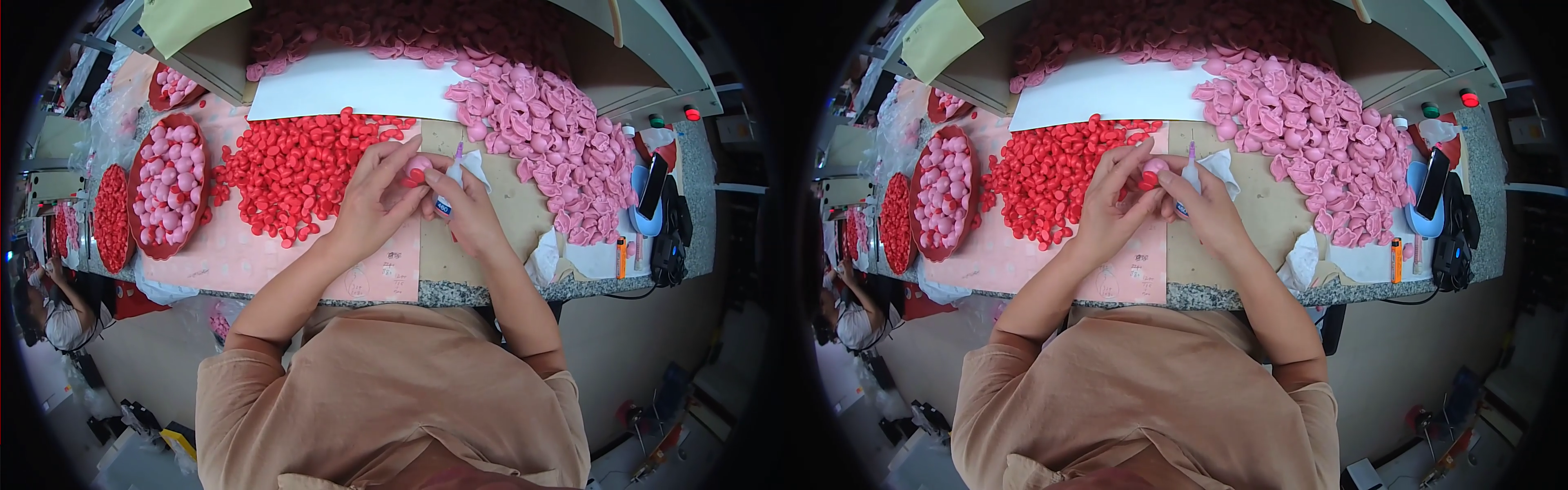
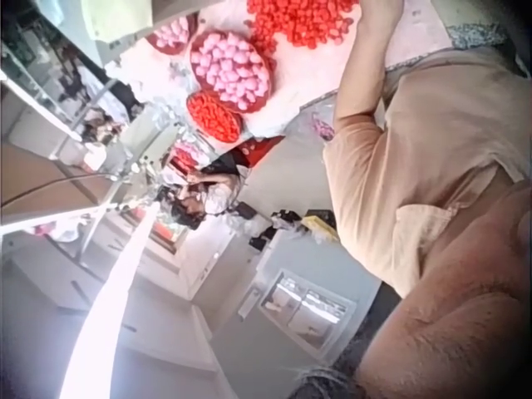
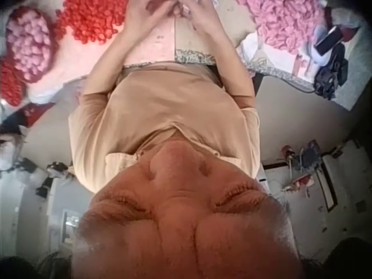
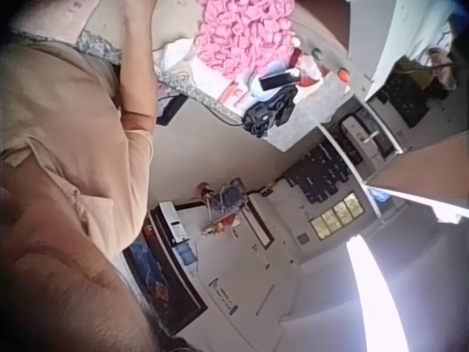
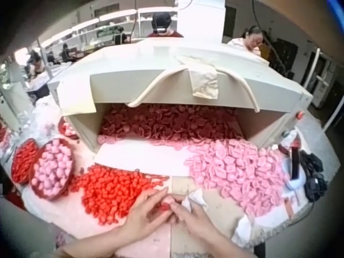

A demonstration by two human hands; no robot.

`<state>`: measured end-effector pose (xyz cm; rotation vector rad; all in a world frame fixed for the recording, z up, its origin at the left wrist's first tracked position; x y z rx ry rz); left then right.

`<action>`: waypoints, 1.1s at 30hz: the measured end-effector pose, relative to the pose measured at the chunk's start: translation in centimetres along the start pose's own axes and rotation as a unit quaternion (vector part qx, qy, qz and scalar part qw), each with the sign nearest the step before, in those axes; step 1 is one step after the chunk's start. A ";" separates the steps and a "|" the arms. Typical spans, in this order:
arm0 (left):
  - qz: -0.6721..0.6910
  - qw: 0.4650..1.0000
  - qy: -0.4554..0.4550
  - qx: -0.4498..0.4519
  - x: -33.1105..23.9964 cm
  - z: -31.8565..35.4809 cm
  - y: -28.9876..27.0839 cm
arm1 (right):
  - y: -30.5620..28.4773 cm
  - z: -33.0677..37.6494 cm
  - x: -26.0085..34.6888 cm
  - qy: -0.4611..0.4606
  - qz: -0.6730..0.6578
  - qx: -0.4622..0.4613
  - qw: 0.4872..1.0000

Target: Assembling, gluing, and packaging small pink and red plastic toy components at a factory workbench.

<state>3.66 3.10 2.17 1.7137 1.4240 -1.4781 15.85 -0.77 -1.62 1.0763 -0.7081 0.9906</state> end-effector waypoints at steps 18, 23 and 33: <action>0.016 1.000 -0.003 0.018 0.7 0.0 0.0 | -0.3 0.0 -0.2 0.028 -0.044 -0.004 0.999; 0.006 1.000 -0.016 0.026 0.5 -0.1 0.0 | -0.1 -0.1 -0.2 0.022 -0.070 0.027 0.997; 0.034 0.999 -0.007 0.014 0.7 -0.3 -0.1 | -0.2 0.0 1.1 -0.061 0.013 -0.031 0.998</action>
Point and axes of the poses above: each hand's wrist, its own z-axis away from the middle knuckle, its own y-axis out of the palm, x = y × z, the point moved 6 cm from there along -z, towards the middle knuckle, and after that the axes turned 2 degrees about -x, right-handed, at the moved point
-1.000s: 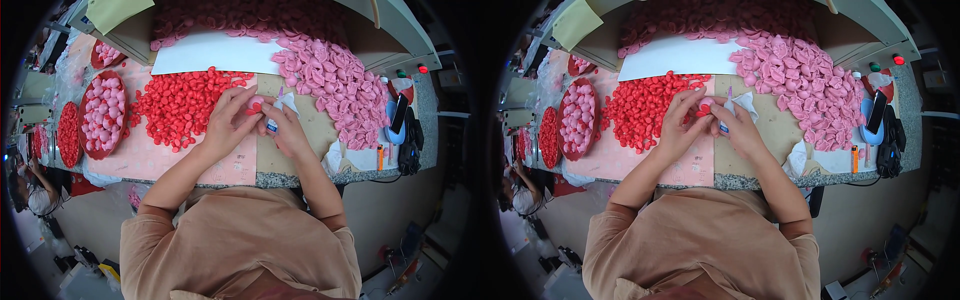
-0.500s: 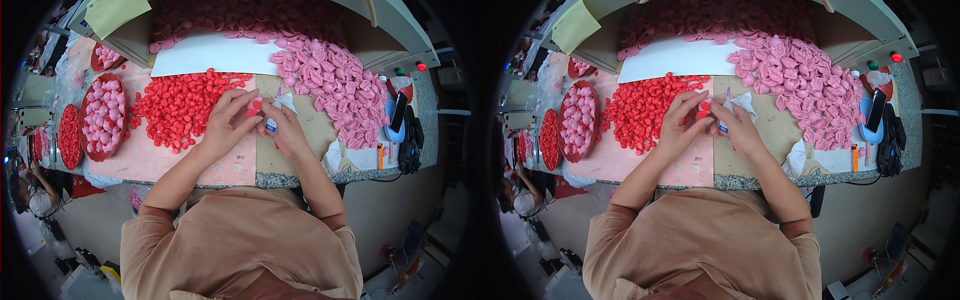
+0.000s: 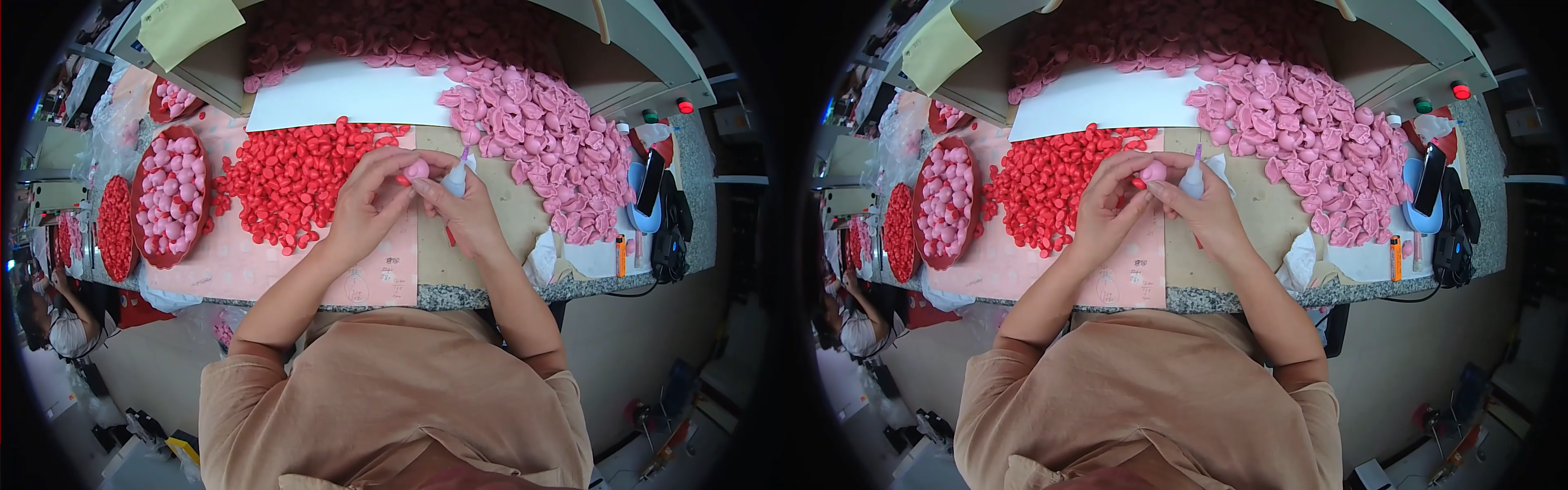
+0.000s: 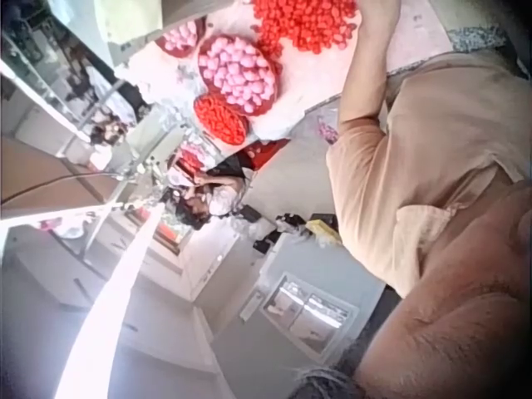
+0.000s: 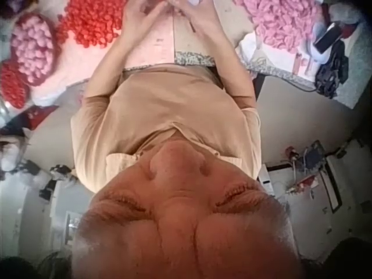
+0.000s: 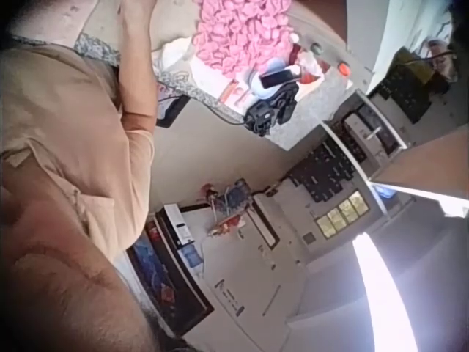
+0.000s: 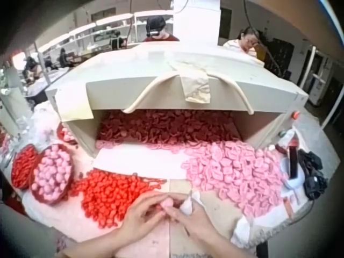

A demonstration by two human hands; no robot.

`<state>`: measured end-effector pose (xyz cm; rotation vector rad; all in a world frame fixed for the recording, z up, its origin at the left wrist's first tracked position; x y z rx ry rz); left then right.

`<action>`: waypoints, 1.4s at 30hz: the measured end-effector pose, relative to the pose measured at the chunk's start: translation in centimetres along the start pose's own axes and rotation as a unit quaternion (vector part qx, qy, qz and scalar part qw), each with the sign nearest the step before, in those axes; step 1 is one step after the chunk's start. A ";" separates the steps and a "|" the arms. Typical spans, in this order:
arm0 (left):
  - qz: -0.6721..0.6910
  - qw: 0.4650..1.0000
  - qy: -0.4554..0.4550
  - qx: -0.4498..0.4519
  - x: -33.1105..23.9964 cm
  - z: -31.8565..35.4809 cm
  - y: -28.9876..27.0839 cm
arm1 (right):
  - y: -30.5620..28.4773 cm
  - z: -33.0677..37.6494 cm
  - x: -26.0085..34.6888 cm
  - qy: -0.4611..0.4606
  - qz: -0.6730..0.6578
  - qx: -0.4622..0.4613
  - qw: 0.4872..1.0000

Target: Assembling, gluing, and packaging small pink and red plastic toy components at a factory workbench.

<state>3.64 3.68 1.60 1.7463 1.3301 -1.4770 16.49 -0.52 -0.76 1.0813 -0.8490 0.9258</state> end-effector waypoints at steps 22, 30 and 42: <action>0.232 0.964 -0.125 0.041 0.8 -0.2 0.5 | 0.0 0.7 1.6 -0.271 0.260 -0.042 0.926; 0.305 0.935 -0.174 0.047 1.6 0.1 0.7 | 0.2 0.9 2.0 -0.285 0.279 -0.041 0.916; 0.247 0.956 -0.153 0.051 1.8 0.1 0.6 | 0.0 0.7 2.3 -0.235 0.260 -0.045 0.936</action>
Point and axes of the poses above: each hand's wrist, its own z-axis away from the middle knuckle, its own y-axis out of the palm, x = y × z, the point moved 6 cm from there along -z, towards the middle knuckle, and after that the axes turned 2 degrees about -x, right-handed, at the moved point
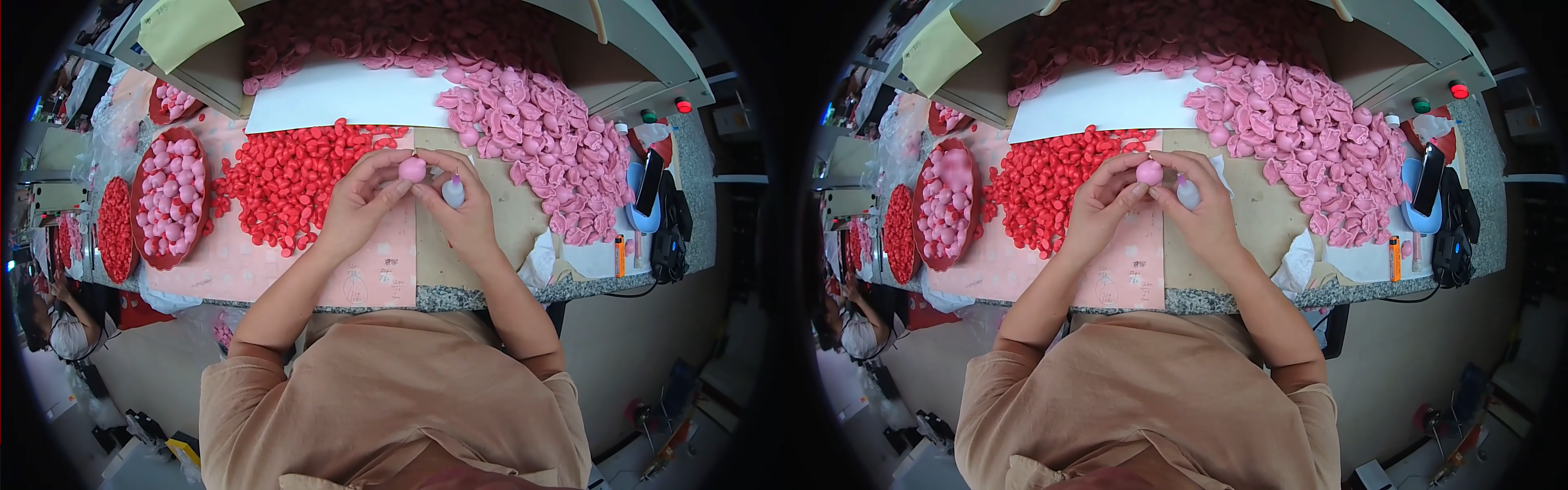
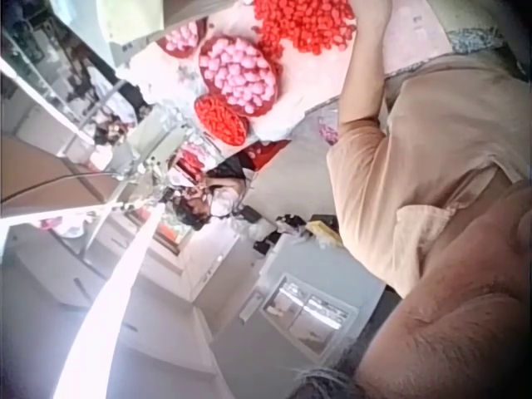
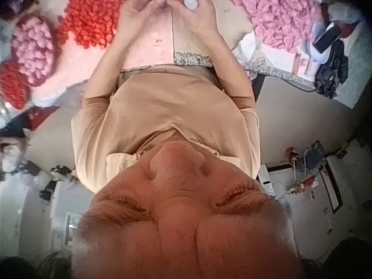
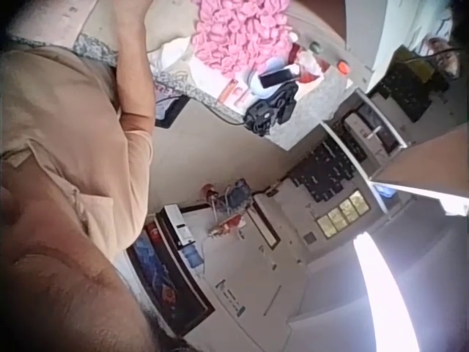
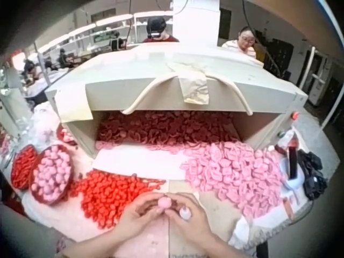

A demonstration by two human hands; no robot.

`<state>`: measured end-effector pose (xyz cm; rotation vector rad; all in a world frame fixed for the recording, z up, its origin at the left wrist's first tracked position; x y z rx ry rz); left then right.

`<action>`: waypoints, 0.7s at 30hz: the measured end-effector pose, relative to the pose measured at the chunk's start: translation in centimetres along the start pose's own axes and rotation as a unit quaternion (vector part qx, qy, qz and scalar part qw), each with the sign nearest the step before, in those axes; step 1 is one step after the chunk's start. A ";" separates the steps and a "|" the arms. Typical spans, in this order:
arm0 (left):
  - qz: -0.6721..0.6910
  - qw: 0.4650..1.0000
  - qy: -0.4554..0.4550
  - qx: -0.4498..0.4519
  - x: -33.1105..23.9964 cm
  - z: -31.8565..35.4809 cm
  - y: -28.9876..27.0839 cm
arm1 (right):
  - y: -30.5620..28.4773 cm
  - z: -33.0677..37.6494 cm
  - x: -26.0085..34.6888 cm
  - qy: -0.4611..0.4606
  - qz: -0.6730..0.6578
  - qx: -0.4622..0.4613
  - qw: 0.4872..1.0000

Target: Assembling, gluing, and packaging small pink and red plastic toy components at a factory workbench.

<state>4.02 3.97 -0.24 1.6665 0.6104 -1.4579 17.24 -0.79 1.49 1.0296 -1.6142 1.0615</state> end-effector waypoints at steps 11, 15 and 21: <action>0.084 0.996 -0.017 0.009 0.2 -0.1 0.2 | -0.3 0.0 -0.5 0.041 -0.104 -0.017 0.994; 0.058 0.998 0.003 0.014 -0.3 -0.2 0.2 | -0.2 0.2 -1.0 0.128 -0.151 0.000 0.980; 0.074 0.997 0.004 0.026 0.0 -0.2 0.2 | 0.4 0.3 -0.9 0.130 -0.195 0.028 0.972</action>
Point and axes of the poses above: each hand's wrist, its own z-axis away from the middle knuckle, its own y-axis out of the palm, x = y × z, the point moved 6 cm from there along -z, towards the middle knuckle, and after that the axes turned 2 degrees about -x, right-handed, at the moved point
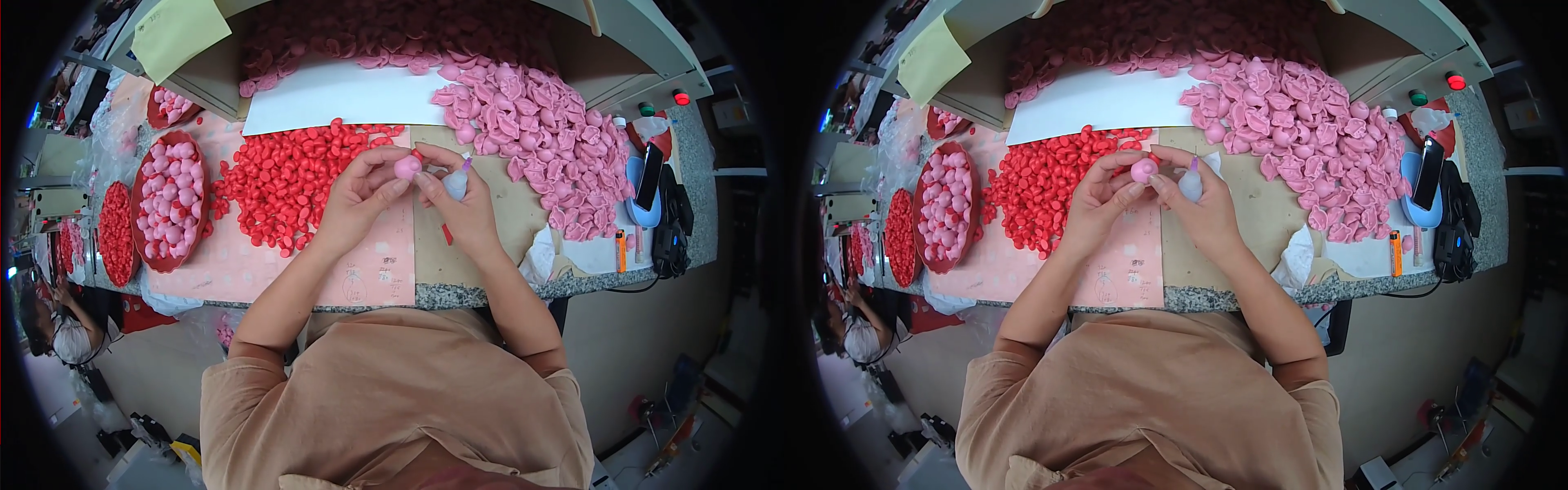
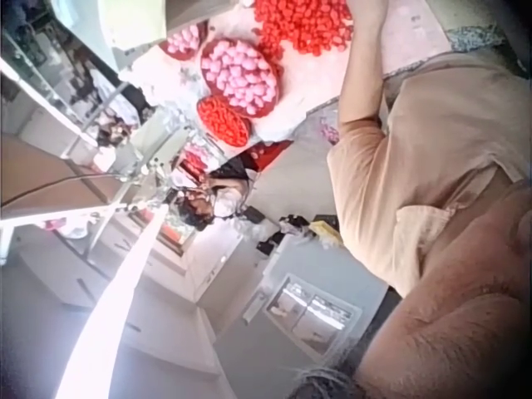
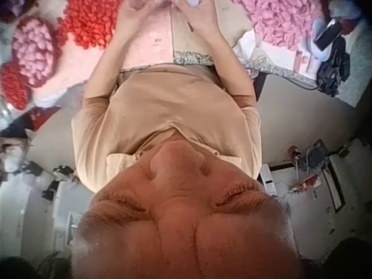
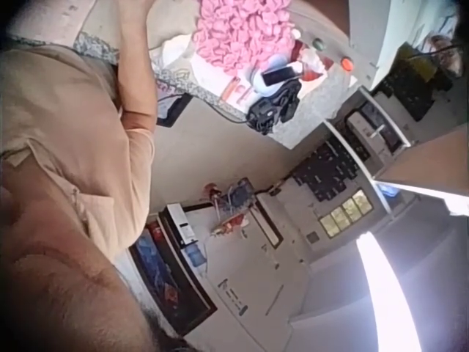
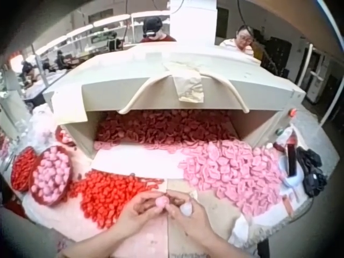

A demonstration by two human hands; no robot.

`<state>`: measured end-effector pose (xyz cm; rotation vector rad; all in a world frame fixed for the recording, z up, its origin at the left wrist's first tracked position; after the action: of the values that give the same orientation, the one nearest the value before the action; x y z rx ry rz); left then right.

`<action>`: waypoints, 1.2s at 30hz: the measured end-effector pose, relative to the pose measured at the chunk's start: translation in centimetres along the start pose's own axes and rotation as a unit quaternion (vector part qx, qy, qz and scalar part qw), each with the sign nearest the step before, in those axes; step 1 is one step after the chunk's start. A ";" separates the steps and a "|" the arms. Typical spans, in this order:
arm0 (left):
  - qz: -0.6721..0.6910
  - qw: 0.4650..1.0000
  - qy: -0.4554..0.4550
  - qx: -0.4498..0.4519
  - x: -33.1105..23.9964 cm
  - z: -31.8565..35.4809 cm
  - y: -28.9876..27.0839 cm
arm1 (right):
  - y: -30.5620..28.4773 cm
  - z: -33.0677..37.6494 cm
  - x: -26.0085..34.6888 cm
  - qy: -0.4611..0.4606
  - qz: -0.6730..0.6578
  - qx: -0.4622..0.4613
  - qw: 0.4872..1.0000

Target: Assembling, gluing, and packaging small pink and red plastic toy components at a factory workbench.

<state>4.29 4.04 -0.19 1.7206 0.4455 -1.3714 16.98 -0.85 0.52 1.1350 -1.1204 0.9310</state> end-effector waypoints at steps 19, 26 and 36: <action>-0.015 1.000 -0.004 -0.017 -0.1 -0.4 -0.1 | -0.3 -0.3 0.2 -0.066 0.118 -0.043 0.990; -0.014 0.998 -0.048 -0.034 0.0 -0.1 -0.9 | 0.2 0.3 0.1 -0.025 0.050 -0.049 0.997; -0.517 0.724 0.199 -0.411 -14.8 7.9 -13.8 | -0.3 1.2 0.9 -0.035 0.084 -0.009 0.996</action>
<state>-15.34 8.92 7.64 0.9098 2.1443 -1.1048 17.19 -2.02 1.39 1.0779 -1.2935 1.0145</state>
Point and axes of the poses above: each hand's wrist, its own z-axis away from the middle knuckle, its own y-axis out of the palm, x = y × z, the point moved 6 cm from there along -z, towards the middle knuckle, and after that the axes turned 2 degrees about -x, right-handed, at the moved point
